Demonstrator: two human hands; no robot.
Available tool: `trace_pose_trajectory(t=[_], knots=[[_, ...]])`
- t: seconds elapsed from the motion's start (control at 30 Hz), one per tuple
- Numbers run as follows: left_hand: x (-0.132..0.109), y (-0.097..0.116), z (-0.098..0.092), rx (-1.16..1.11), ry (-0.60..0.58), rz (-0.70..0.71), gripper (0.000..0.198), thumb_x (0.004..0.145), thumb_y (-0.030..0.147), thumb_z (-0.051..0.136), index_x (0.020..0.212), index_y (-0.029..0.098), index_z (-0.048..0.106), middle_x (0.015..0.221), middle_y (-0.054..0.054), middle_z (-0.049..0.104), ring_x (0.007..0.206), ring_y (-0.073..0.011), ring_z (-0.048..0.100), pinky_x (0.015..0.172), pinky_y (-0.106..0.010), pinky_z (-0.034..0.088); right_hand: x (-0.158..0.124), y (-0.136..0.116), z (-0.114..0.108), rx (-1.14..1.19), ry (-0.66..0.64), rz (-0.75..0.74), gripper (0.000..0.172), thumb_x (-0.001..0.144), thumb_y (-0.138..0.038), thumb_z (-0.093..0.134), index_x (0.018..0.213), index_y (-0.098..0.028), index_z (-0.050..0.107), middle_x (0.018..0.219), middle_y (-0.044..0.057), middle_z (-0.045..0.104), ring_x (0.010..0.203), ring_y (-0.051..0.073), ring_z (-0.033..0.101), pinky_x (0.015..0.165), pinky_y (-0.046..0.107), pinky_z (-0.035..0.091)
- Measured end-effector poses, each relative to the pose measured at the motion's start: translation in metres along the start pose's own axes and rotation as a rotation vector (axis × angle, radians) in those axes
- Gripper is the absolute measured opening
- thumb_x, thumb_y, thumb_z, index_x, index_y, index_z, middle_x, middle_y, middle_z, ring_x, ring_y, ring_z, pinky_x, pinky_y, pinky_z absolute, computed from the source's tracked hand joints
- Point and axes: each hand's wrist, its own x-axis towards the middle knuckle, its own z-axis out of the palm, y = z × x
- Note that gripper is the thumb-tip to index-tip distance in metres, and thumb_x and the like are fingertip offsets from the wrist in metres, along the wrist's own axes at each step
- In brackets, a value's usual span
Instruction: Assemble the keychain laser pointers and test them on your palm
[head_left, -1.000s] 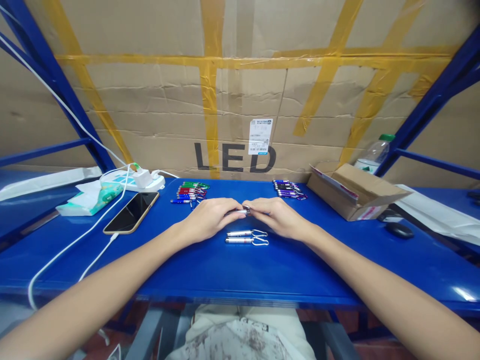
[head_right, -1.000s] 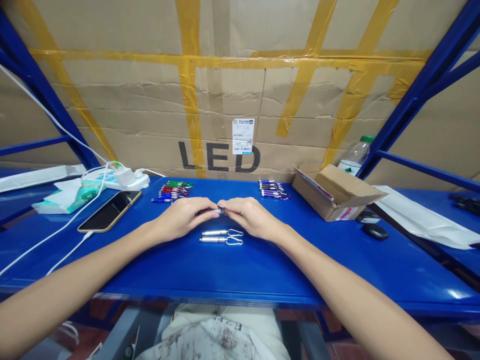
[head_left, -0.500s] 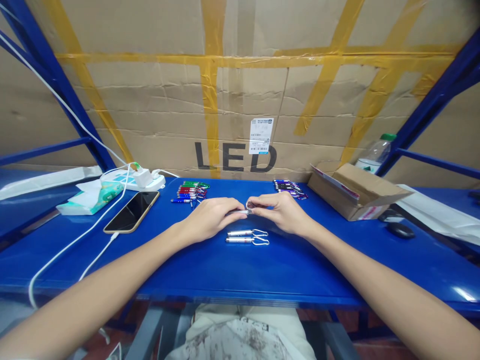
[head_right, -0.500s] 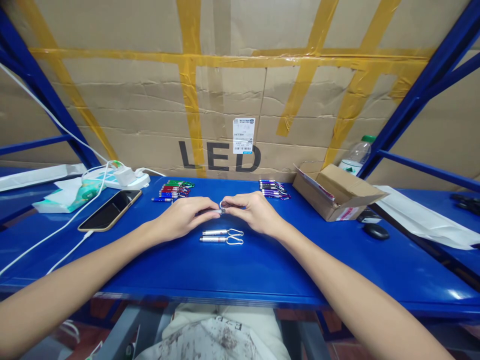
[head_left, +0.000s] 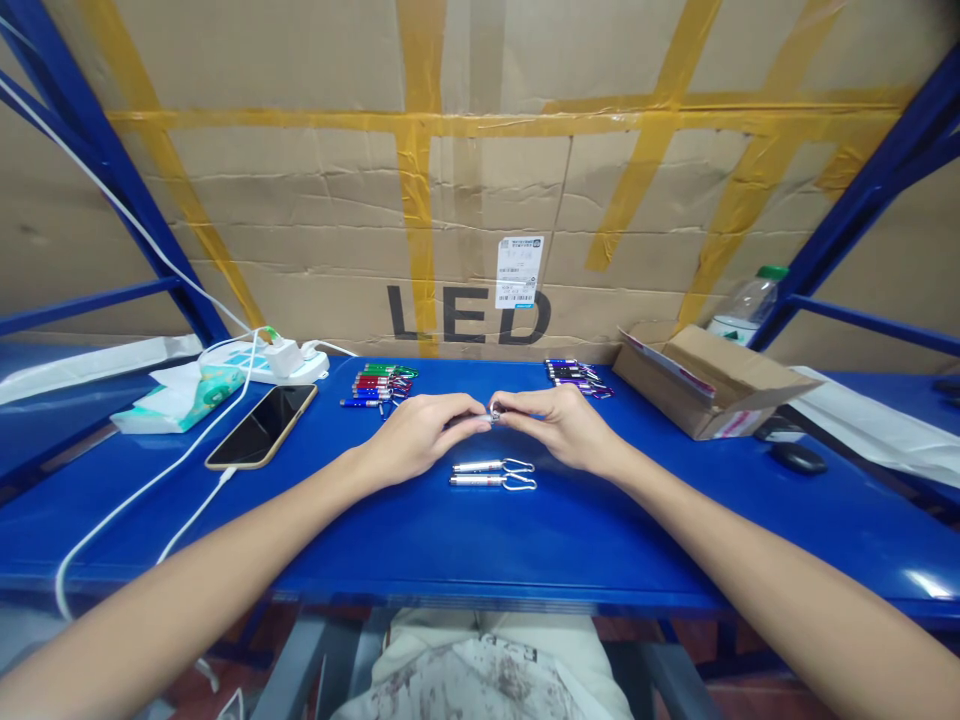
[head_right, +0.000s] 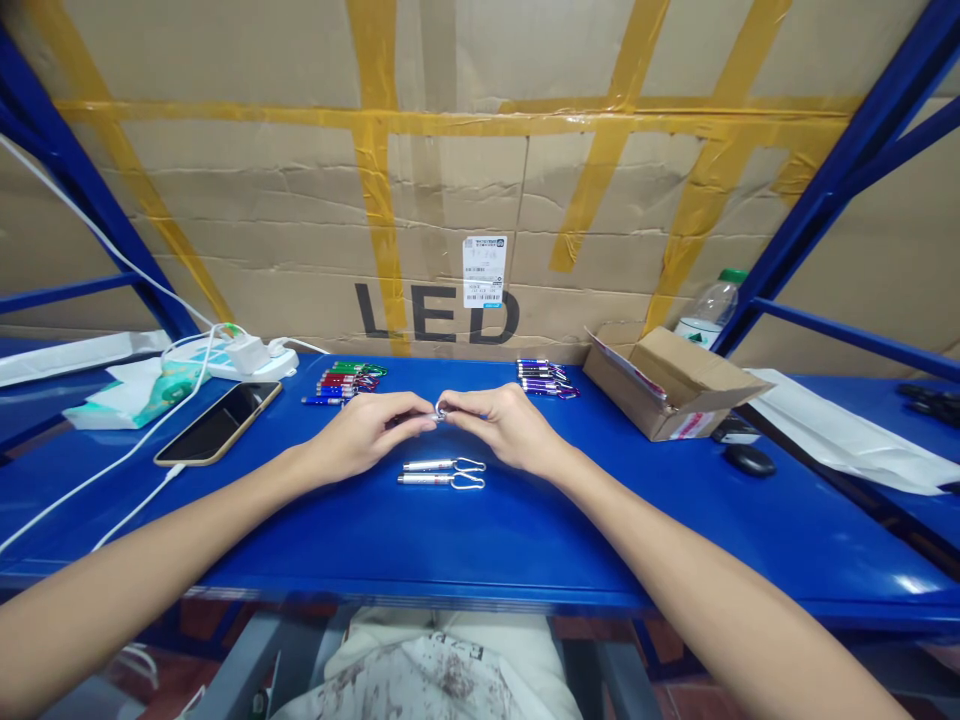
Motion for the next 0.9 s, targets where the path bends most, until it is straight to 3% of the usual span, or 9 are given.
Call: trace_pose_trajectory(t=[0.5,0.77,0.9], knots=[[0.001,0.0,0.0,0.001,0.077,-0.039,0.026,0.112,0.039,0.054,0.114,0.021,0.073,0.102,-0.004,0.08,0.088,-0.0196,0.075,0.083,-0.03,0.053,0.001,0.002,0.0,-0.128,0.025,-0.037,0.035,0.114,-0.041,0.048,0.119,-0.023,0.077,0.093,0.003,0.078,0.079,0.02,0.071,0.077,0.03,0.054],[0.003,0.002,-0.002,0.064,0.086,-0.078,0.031,0.113,0.039,0.048,0.113,0.02,0.072,0.103,-0.005,0.08,0.09,-0.0207,0.075,0.083,-0.031,0.054,0.0,0.01,0.005,-0.232,0.082,-0.128,0.036,0.115,-0.036,0.045,0.137,-0.025,0.071,0.113,0.01,0.078,0.098,0.024,0.074,0.088,0.036,0.058],[0.004,-0.001,-0.002,0.093,0.061,-0.11,0.031,0.114,0.038,0.046,0.115,0.021,0.071,0.11,-0.005,0.08,0.099,-0.0229,0.075,0.087,-0.034,0.054,-0.002,0.014,0.006,-0.265,0.136,-0.129,0.036,0.115,-0.034,0.043,0.133,-0.023,0.072,0.11,0.01,0.078,0.096,0.023,0.074,0.086,0.035,0.058]])
